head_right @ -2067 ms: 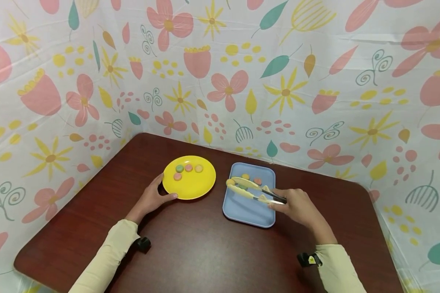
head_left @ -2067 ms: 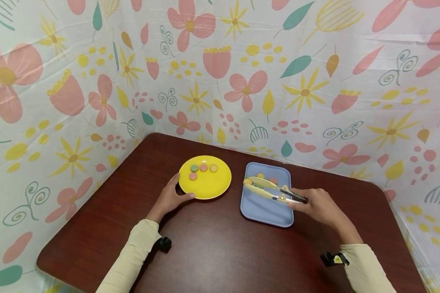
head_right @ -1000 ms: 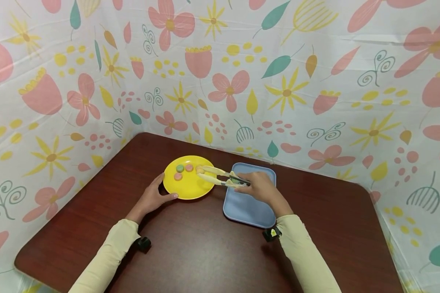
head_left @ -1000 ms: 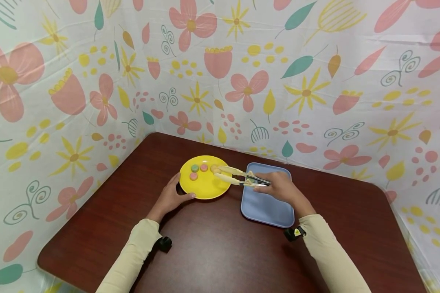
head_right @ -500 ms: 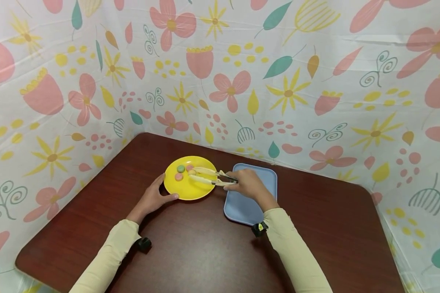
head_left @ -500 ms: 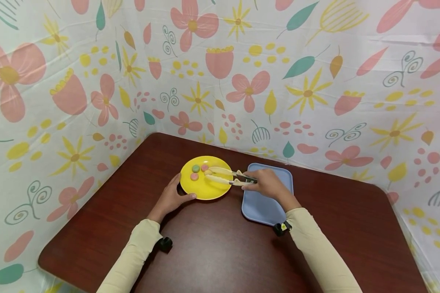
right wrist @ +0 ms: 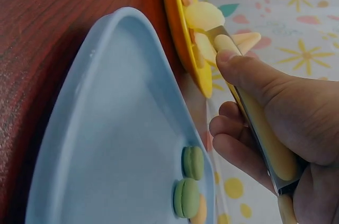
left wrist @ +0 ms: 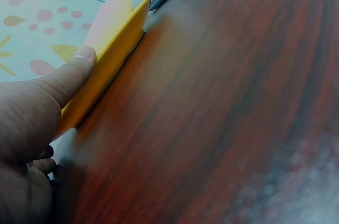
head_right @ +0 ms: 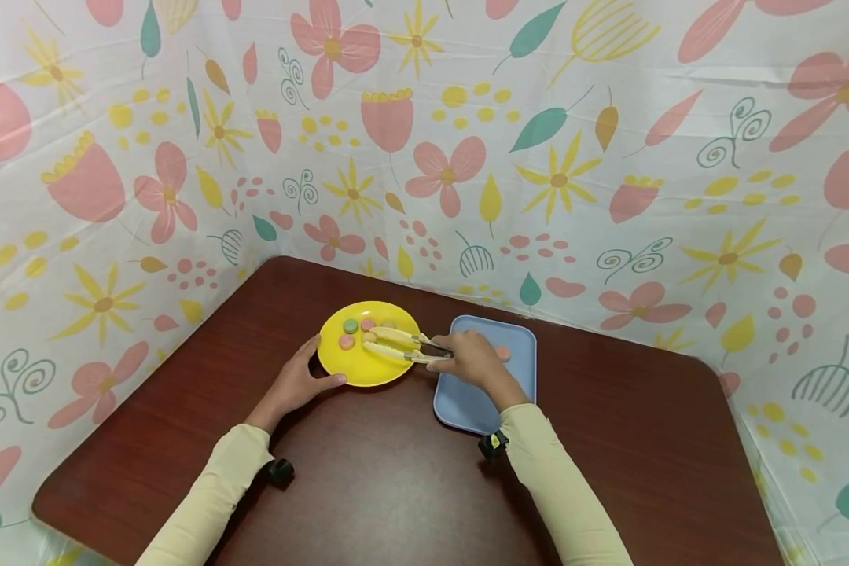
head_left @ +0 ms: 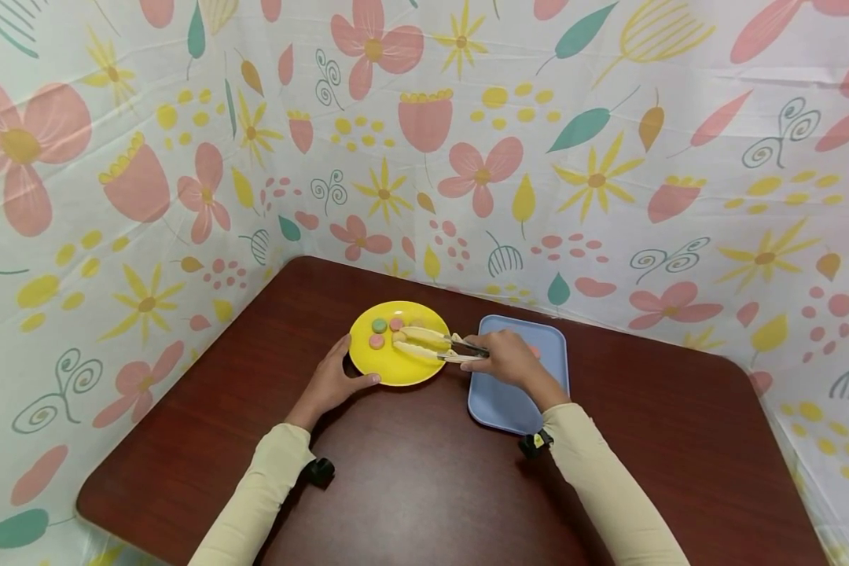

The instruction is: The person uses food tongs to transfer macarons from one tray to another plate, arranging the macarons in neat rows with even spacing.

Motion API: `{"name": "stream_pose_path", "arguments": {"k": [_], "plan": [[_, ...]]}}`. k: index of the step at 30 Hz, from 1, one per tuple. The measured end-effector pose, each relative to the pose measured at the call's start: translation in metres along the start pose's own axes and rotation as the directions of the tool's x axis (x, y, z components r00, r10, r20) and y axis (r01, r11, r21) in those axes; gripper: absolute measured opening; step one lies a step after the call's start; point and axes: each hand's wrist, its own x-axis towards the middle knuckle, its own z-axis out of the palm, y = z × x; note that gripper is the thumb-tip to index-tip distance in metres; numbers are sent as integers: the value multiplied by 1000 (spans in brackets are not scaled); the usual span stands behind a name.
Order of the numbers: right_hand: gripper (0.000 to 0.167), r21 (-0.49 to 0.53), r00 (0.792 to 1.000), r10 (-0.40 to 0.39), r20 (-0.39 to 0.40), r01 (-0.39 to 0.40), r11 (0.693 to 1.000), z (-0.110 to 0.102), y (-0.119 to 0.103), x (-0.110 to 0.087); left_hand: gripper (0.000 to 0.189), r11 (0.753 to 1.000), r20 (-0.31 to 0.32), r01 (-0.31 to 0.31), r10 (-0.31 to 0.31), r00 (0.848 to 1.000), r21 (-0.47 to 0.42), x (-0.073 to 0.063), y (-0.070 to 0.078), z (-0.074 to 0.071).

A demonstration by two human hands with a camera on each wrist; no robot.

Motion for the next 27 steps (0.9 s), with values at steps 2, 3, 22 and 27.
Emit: {"name": "stream_pose_path", "arguments": {"k": [2,3,22,27], "plan": [[58,9,1000,-2,5,2,1000,0,0,-1,116,1000,2,-2,2,1000,-1,0,0,0],[58,9,1000,-7,3,7,1000,0,0,-1,116,1000,1,-2,2,1000,-4,0,0,0],[63,-39,995,54,-86,-58,998,-50,24,-68,113,999,3,-35,35,999,-8,-1,-2,0],[65,-71,992,82,-101,-89,993,-65,28,-92,113,999,4,-43,43,999,-17,-1,-1,0]]}}
